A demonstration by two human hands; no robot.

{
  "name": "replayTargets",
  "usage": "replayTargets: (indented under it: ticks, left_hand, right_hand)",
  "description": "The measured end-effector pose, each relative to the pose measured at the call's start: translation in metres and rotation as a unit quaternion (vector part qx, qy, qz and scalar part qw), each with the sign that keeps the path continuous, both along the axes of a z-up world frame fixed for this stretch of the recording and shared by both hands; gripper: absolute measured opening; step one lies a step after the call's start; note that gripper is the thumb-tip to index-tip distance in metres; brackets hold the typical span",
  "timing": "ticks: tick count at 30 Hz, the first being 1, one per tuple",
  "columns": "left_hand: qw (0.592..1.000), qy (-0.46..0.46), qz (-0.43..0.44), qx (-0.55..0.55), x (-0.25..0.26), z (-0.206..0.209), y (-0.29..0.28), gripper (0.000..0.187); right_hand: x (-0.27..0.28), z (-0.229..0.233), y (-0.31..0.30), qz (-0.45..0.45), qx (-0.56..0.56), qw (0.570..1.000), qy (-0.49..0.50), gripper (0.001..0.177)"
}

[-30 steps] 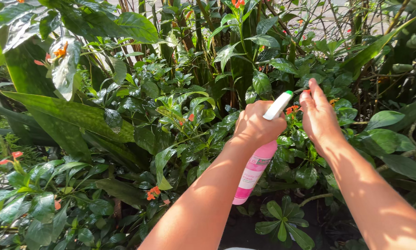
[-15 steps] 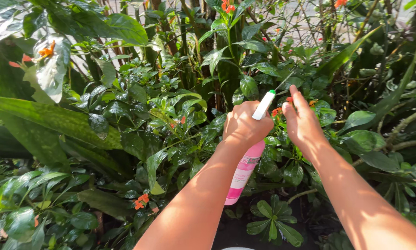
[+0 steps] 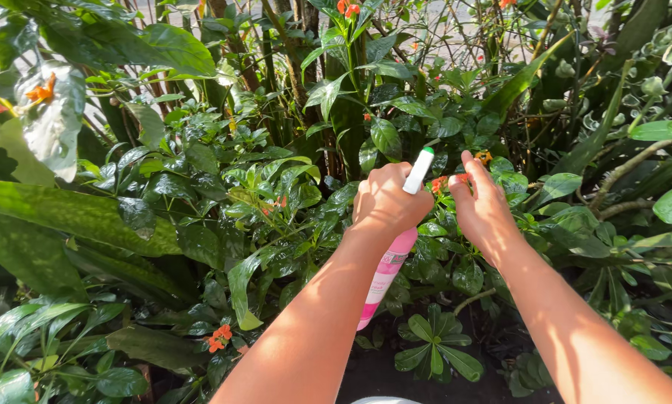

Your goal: The person uses a pink spray bottle to mist water onto various plants in a garden. They hold the bottle in their right hand and use their left hand to move leaves aside to reach different areas. The person systematically sprays the foliage and flowers throughout the clip.

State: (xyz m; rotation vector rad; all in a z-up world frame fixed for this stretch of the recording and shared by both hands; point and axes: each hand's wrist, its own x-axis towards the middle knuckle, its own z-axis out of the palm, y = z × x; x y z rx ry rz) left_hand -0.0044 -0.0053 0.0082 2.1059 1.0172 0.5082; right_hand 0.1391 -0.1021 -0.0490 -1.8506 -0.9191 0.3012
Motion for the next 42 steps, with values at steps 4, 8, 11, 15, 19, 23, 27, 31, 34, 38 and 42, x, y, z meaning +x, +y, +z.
replayTargets:
  ticks: [4,8,11,15,19,23,27,31,34,38,42]
  left_hand:
    - [0.998,0.057,-0.012,-0.01,0.001,0.007,-0.005,0.027]
    - [0.997,0.07,-0.024,-0.031,-0.001,0.01,-0.007,0.032]
    - [0.996,0.075,-0.033,-0.043,0.001,0.013,-0.007,0.035]
    - [0.994,0.091,-0.047,-0.038,0.005,0.017,-0.008,0.036]
    - [0.992,0.111,-0.045,-0.046,0.008,0.02,-0.01,0.037]
    - [0.991,0.119,-0.053,-0.038,0.011,0.018,-0.009,0.036]
    - [0.994,0.095,-0.035,-0.035,0.015,0.015,-0.006,0.04]
    - [0.994,0.092,-0.03,-0.043,0.02,0.011,-0.005,0.041]
    - [0.994,0.099,-0.02,-0.051,0.023,0.008,-0.003,0.041]
    - [0.997,0.07,-0.009,-0.032,0.026,0.004,0.002,0.039]
    - [0.999,0.039,0.011,-0.025,0.028,0.003,0.005,0.036]
  right_hand:
    - [0.0,-0.002,-0.006,-0.036,-0.034,0.998,-0.042,0.058]
    - [0.001,-0.005,-0.01,-0.068,-0.08,0.994,-0.039,0.058]
    - [0.002,-0.008,-0.013,-0.073,-0.082,0.993,-0.037,0.058]
    - [0.006,-0.012,-0.019,-0.064,-0.066,0.995,-0.028,0.058]
    - [0.007,-0.015,-0.023,-0.08,-0.095,0.992,0.008,0.057]
    - [0.007,-0.016,-0.026,-0.089,-0.106,0.99,0.01,0.059]
    - [0.013,-0.017,-0.026,-0.09,-0.135,0.987,-0.007,0.06]
    - [0.02,-0.022,-0.025,-0.089,-0.145,0.985,-0.008,0.062]
    - [0.023,-0.023,-0.023,-0.092,-0.185,0.978,-0.042,0.064]
    - [0.022,-0.02,-0.018,-0.12,-0.266,0.953,-0.082,0.065]
    - [0.021,-0.014,-0.013,-0.118,-0.284,0.943,-0.127,0.066]
